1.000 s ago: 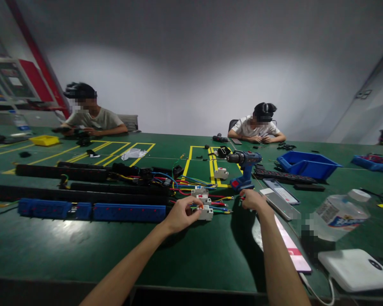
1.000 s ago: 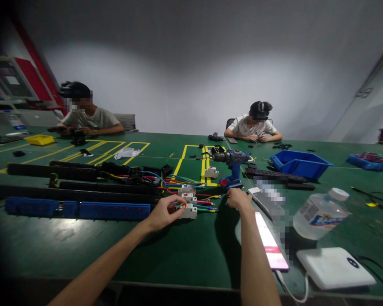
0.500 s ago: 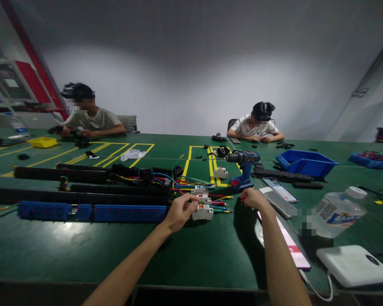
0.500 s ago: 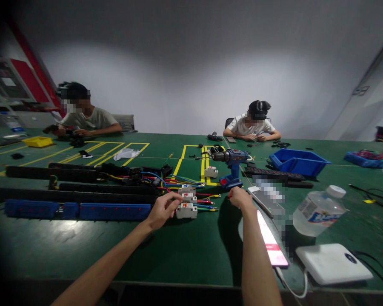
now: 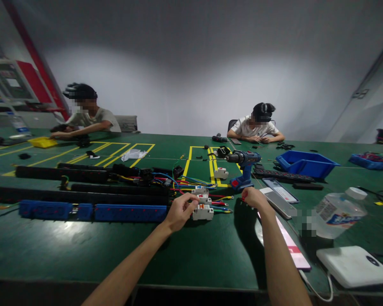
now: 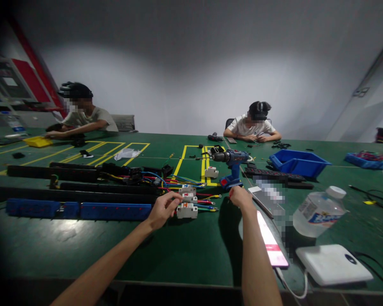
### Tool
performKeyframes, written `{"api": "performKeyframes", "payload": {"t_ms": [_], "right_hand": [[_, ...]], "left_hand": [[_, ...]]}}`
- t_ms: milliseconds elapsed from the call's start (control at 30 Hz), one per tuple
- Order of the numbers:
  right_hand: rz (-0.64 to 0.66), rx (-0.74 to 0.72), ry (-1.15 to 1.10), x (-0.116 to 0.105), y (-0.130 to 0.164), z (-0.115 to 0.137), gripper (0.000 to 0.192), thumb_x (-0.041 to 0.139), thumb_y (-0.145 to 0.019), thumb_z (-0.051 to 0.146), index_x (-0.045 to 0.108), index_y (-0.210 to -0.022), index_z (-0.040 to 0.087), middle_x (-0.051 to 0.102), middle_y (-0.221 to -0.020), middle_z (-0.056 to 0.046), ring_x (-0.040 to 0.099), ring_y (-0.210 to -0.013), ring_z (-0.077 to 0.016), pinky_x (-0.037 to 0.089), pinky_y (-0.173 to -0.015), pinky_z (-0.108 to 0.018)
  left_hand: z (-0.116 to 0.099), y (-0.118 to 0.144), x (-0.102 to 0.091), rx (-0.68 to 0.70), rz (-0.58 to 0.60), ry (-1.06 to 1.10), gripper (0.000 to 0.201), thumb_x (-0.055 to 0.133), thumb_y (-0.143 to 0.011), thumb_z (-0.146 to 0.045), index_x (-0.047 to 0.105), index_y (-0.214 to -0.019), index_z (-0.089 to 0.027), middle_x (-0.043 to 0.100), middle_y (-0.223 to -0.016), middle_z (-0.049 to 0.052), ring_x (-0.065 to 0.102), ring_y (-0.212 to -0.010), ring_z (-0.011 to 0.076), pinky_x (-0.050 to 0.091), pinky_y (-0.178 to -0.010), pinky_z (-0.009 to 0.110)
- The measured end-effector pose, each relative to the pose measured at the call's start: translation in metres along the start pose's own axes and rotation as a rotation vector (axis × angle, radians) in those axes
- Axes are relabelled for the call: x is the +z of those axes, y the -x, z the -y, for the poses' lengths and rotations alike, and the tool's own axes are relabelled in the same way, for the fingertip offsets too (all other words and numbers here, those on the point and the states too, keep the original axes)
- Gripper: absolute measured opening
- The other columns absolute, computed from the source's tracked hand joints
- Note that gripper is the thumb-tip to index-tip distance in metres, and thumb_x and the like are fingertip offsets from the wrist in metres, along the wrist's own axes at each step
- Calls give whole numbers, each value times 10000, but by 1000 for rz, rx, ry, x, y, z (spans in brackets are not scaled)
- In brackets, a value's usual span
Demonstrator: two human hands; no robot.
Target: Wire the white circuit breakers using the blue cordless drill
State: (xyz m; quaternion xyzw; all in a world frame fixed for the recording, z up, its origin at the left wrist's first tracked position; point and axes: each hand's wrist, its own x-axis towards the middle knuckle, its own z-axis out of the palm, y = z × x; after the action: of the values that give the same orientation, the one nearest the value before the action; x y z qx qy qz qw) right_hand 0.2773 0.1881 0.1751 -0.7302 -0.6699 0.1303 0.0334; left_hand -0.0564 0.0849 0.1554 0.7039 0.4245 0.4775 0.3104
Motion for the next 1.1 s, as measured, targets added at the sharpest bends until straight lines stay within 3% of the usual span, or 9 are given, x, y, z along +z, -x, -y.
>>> {"api": "performKeyframes", "payload": {"t_ms": [100,200,367,500,600,767,900,1100], "right_hand": [[-7,24,4,-2,4,3,288,593,-765,134,726,-977,276,730,-1011,-51,671,-994,-240,447,-946,-405],[-17,55,9,-3,5,5,315,570,-780,124,728,-990,297,730,-1033,-57,651,-1057,-272,332,-1062,-553],[-3,69,20,-3,6,7,307,553,-790,114,739,-942,305,733,-1021,-59,647,-1069,-297,225,-1077,-672],[-28,63,28,-3,7,8,349,580,-798,149,706,-1084,305,708,-1131,-83,631,-1110,-303,273,-1069,-637],[-45,50,25,-5,8,7,417,599,-785,154,671,-1170,299,689,-1184,-90,641,-1087,-277,378,-1025,-523],[-36,21,19,-6,10,5,358,643,-751,167,703,-1089,270,720,-1073,-81,681,-991,-238,482,-832,-319],[2,39,32,-3,9,8,269,724,-682,193,740,-943,258,734,-993,-80,698,-954,-263,502,-779,-317],[6,45,13,-2,12,14,257,698,-653,150,745,-887,247,742,-925,-85,707,-900,-259,511,-777,-335]], "left_hand": [[1,0,0,-3,1,-19,382,526,-958,-510,696,-1022,-173,656,-867,20,527,-556,96,402,-521,220],[0,0,1,3,6,-23,377,524,-962,-505,694,-1022,-174,653,-861,16,529,-562,97,401,-525,221],[-2,0,0,5,-2,-37,381,527,-957,-514,698,-1007,-177,661,-853,15,531,-572,104,399,-529,221],[-3,-1,-1,4,-19,-45,397,515,-957,-527,701,-1000,-179,679,-885,23,538,-584,108,405,-534,224],[-2,-2,-1,1,-19,-42,403,514,-955,-534,699,-1001,-179,677,-870,20,533,-579,109,404,-532,225],[0,-1,-1,3,-19,-28,402,523,-952,-541,698,-996,-183,661,-856,14,529,-572,105,399,-526,222],[-3,-1,-2,4,-16,-32,409,512,-957,-543,702,-1005,-185,667,-861,19,536,-578,109,407,-532,224],[-6,-1,-4,17,-31,-32,414,511,-957,-546,704,-997,-182,673,-883,27,529,-586,111,408,-542,229]]}}
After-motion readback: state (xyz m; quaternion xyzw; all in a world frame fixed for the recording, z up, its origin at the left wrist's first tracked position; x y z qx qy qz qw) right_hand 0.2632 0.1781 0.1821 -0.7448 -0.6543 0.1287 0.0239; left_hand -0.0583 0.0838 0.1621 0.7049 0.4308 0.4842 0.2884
